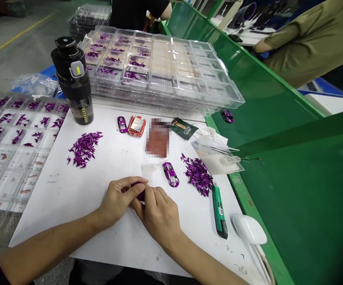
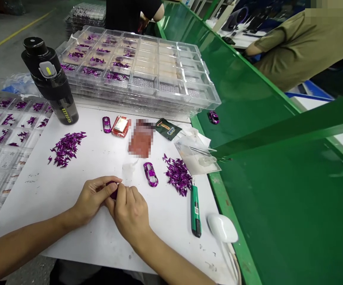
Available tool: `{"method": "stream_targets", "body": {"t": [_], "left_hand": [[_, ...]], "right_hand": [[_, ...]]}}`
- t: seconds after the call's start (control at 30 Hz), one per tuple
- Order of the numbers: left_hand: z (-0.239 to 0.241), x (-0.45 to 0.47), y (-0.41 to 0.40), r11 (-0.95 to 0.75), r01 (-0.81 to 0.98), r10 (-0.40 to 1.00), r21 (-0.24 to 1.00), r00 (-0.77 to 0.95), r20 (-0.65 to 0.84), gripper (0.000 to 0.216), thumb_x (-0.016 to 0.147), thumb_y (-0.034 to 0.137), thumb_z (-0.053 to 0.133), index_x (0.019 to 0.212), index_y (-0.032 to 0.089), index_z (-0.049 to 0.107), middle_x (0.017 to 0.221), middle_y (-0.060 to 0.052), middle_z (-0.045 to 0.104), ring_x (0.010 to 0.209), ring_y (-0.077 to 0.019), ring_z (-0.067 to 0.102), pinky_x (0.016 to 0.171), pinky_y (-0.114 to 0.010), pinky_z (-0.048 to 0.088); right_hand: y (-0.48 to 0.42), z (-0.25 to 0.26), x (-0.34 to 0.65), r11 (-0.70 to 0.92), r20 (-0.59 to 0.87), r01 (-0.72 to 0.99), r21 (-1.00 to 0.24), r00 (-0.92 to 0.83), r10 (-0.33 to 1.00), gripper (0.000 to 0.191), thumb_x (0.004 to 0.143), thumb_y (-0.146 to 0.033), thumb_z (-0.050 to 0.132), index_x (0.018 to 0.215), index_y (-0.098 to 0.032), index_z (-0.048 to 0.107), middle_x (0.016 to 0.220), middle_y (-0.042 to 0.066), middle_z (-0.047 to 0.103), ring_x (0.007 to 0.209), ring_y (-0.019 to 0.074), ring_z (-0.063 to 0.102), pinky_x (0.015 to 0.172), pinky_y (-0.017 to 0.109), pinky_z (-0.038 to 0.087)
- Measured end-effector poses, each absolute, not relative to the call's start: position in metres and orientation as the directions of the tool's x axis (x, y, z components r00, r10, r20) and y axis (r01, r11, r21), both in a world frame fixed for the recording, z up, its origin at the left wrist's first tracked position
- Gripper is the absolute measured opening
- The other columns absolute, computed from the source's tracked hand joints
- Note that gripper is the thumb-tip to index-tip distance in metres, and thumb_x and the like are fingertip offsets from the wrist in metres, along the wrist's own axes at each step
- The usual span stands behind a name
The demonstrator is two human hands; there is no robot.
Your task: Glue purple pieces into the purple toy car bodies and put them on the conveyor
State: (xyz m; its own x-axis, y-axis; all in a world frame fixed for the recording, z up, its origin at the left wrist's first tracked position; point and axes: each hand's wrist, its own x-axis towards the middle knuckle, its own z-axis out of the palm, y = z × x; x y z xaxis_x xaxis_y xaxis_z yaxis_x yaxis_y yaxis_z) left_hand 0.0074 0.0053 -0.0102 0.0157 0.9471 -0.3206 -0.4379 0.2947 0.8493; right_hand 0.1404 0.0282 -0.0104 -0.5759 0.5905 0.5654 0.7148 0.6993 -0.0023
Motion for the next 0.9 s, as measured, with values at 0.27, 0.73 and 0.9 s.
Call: {"method": "stream_targets", "body": {"t": [0.27,0.73,0.9], "left_hand": [[-0.006,0.008,0.005,0.401,-0.515,0.914,0.758,0.163,-0.373,0.065,0.087,0.044,0.073,0.145,0.027,0.052,0.122,-0.010,0.065,0.097,-0.0223,0.069,0.083,-0.041,0.062],[-0.005,0.009,0.009,0.403,-0.477,0.915,0.781,0.234,-0.329,0.064,0.074,0.043,0.084,0.131,0.021,0.062,0.106,-0.008,0.061,0.096,-0.0234,0.068,0.075,-0.040,0.064],[-0.007,0.009,0.009,0.389,-0.463,0.921,0.797,0.226,-0.319,0.062,0.077,0.042,0.081,0.132,0.020,0.059,0.106,-0.009,0.063,0.091,-0.0218,0.068,0.065,-0.033,0.062]], "right_hand": [[0.060,0.033,0.192,0.313,0.016,0.725,-0.613,-0.385,0.923,0.038,0.095,-0.055,0.053,0.105,-0.022,0.069,0.094,0.007,0.074,0.077,0.0211,0.069,0.066,0.032,0.055],[0.178,-0.019,0.178,-0.079,-0.103,0.658,-0.749,0.002,0.995,0.084,0.064,-0.060,0.074,0.131,-0.016,0.049,0.104,0.009,0.065,0.081,0.0204,0.062,0.072,0.036,0.050],[0.180,-0.018,0.179,-0.090,-0.099,0.675,-0.732,0.025,0.995,0.083,0.067,-0.065,0.069,0.131,-0.016,0.049,0.105,0.009,0.066,0.082,0.0206,0.063,0.073,0.035,0.050]]}}
